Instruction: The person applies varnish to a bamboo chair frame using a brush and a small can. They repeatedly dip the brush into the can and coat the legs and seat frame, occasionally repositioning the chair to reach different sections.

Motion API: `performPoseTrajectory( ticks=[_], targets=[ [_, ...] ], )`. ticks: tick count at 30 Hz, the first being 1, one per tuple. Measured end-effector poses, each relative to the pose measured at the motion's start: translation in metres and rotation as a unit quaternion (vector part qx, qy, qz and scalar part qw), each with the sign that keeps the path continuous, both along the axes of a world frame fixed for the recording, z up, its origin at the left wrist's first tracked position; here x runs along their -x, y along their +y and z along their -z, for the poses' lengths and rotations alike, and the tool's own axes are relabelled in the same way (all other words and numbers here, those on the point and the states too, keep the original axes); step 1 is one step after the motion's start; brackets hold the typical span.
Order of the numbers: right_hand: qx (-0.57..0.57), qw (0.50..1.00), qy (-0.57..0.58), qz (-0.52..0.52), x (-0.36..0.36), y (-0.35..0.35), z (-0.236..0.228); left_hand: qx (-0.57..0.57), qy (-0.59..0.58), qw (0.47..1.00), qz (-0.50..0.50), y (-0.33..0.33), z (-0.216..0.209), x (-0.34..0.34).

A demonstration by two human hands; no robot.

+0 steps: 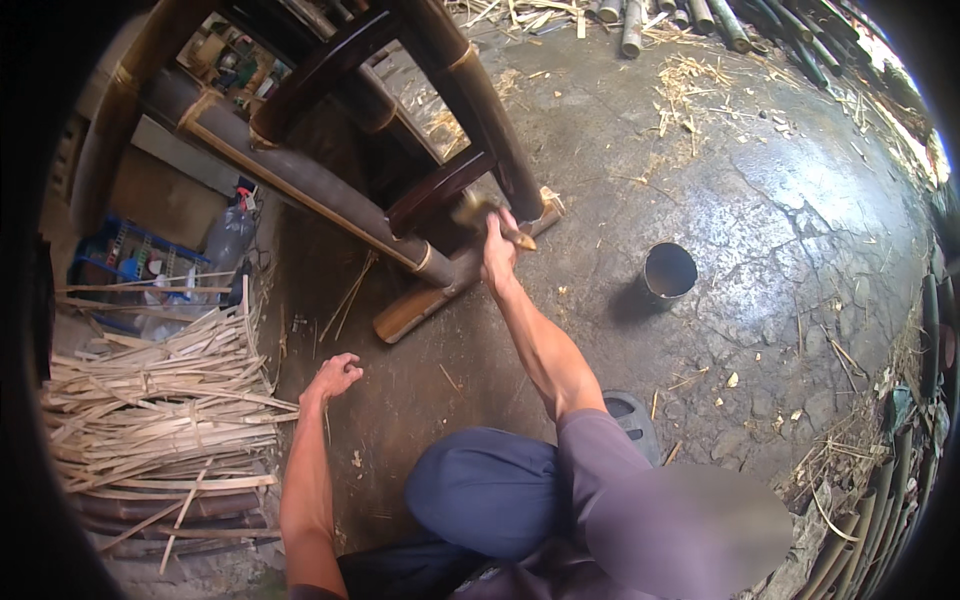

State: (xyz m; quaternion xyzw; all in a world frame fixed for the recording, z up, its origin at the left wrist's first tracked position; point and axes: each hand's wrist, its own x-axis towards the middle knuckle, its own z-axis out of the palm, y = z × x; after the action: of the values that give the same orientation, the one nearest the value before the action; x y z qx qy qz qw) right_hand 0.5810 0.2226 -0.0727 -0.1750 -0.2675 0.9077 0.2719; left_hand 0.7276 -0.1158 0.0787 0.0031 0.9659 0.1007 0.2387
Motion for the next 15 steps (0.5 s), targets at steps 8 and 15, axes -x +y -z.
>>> performPoseTrajectory(
  ticks=[8, 15],
  targets=[
    [-0.186, 0.975, -0.107, 0.06, -0.021, -0.034, -0.015, -0.034, 0.03, 0.999, 0.03, 0.024, 0.002, 0.013],
    [-0.643, 0.736, 0.199, -0.072, -0.05, -0.017, -0.014, -0.048, -0.01, 0.999, 0.003, 0.021, 0.012, 0.011]
  ],
)
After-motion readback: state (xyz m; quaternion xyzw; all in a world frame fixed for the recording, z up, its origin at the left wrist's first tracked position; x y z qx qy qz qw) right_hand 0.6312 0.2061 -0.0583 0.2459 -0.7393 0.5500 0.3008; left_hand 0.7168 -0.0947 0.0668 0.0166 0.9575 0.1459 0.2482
